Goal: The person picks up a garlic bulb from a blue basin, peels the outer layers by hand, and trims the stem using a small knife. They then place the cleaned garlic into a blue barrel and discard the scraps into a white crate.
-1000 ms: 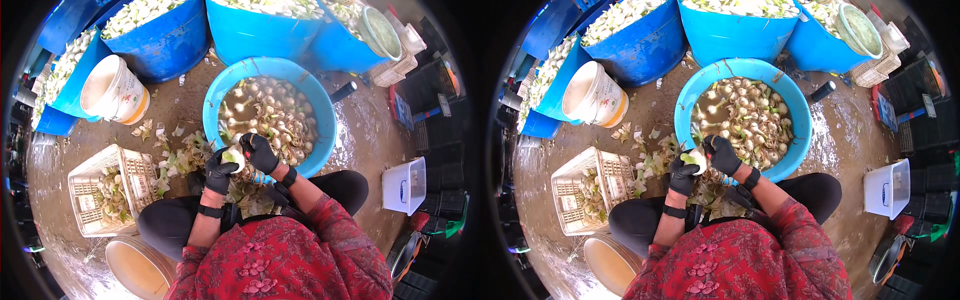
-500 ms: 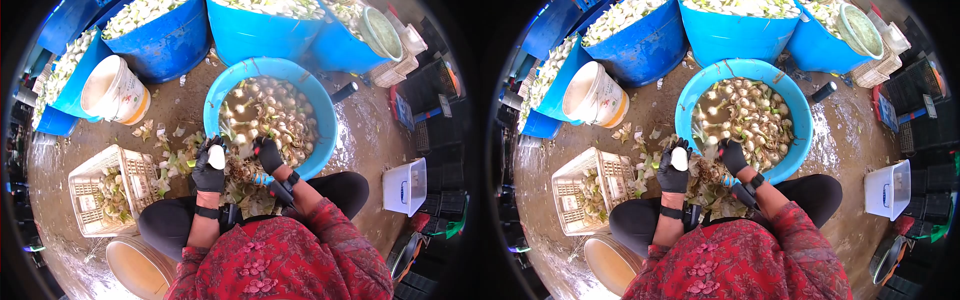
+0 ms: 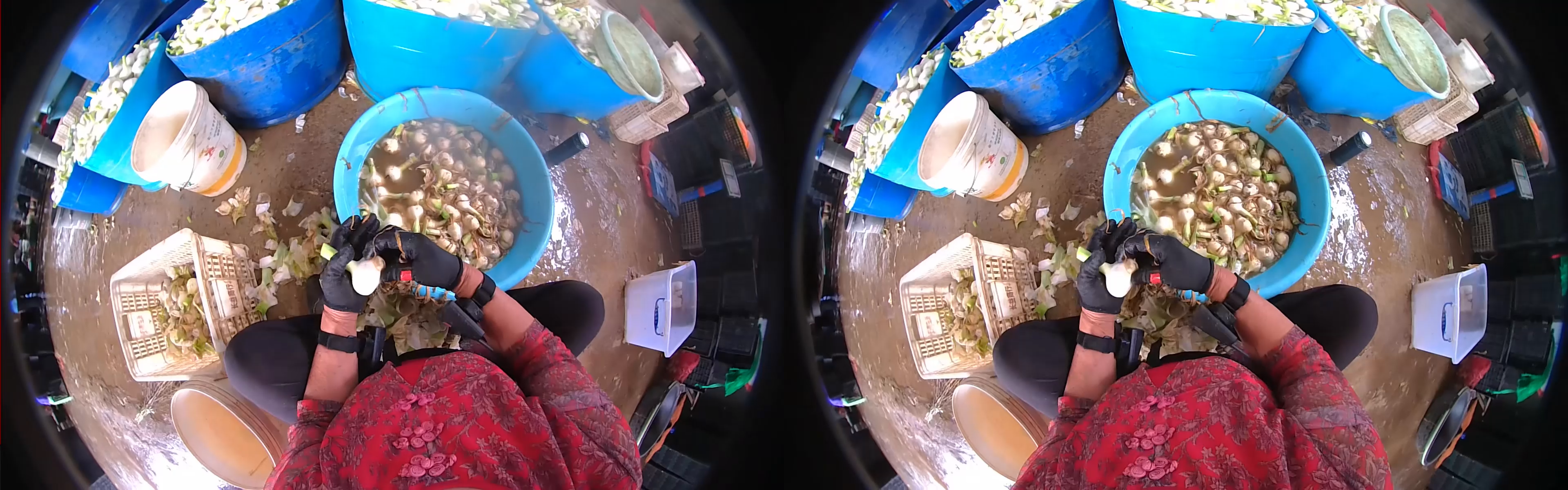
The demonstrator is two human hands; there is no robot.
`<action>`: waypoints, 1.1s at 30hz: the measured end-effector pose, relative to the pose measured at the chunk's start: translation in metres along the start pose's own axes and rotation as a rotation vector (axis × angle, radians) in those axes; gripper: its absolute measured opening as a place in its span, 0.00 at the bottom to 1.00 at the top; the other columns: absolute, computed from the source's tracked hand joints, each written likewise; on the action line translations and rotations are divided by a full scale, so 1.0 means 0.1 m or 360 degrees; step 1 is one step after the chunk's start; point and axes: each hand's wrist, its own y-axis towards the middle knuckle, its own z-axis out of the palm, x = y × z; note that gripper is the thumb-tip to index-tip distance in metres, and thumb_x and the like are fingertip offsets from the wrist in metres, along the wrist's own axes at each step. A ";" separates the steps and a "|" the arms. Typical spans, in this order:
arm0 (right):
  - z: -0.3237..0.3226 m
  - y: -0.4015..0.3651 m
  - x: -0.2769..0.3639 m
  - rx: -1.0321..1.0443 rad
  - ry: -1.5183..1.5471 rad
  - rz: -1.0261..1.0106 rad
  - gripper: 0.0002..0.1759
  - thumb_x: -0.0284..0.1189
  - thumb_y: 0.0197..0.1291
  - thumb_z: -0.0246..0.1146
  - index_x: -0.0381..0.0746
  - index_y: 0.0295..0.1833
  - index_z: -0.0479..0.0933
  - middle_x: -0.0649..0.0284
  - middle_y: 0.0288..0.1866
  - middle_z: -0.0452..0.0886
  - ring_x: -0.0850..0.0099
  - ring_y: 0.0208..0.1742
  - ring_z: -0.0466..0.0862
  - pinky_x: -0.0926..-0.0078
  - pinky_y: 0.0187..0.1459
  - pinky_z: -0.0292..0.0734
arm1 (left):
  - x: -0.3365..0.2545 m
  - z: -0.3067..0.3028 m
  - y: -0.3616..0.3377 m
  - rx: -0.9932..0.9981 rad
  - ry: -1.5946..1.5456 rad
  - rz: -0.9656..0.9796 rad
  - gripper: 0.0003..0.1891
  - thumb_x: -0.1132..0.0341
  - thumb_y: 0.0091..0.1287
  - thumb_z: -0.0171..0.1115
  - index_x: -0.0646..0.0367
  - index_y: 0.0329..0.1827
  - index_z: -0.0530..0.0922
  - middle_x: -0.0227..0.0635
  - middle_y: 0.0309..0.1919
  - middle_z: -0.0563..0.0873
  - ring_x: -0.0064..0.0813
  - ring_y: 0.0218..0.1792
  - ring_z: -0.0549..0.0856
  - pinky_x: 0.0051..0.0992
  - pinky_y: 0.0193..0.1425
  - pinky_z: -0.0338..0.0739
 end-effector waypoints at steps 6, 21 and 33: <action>0.01 -0.12 -0.07 -0.0102 -0.0059 0.0076 0.10 0.24 0.45 0.65 0.35 0.32 0.70 0.65 0.29 0.72 0.76 0.31 0.69 0.77 0.36 0.69 | 0.01 -0.10 0.02 0.0048 0.0055 0.0062 0.28 0.68 0.53 0.53 0.66 0.59 0.62 0.52 0.59 0.65 0.45 0.62 0.63 0.39 0.66 0.56; 0.24 -0.24 -0.31 -0.0317 0.0296 0.0259 0.35 0.20 0.44 0.62 0.36 0.61 0.59 0.58 0.51 0.73 0.74 0.50 0.72 0.76 0.49 0.69 | -0.02 -0.20 0.06 -0.0013 0.0101 0.0343 0.26 0.62 0.56 0.49 0.64 0.59 0.64 0.51 0.61 0.62 0.46 0.62 0.62 0.42 0.67 0.52; -1.08 1.02 0.04 -0.1043 -0.0089 -0.0428 0.19 0.37 0.61 0.49 0.43 0.56 0.65 0.61 0.49 0.74 0.64 0.48 0.75 0.66 0.42 0.74 | 0.03 -0.41 0.09 -0.0963 0.0418 0.0574 0.18 0.58 0.64 0.49 0.62 0.50 0.71 0.40 0.48 0.76 0.35 0.50 0.74 0.31 0.59 0.63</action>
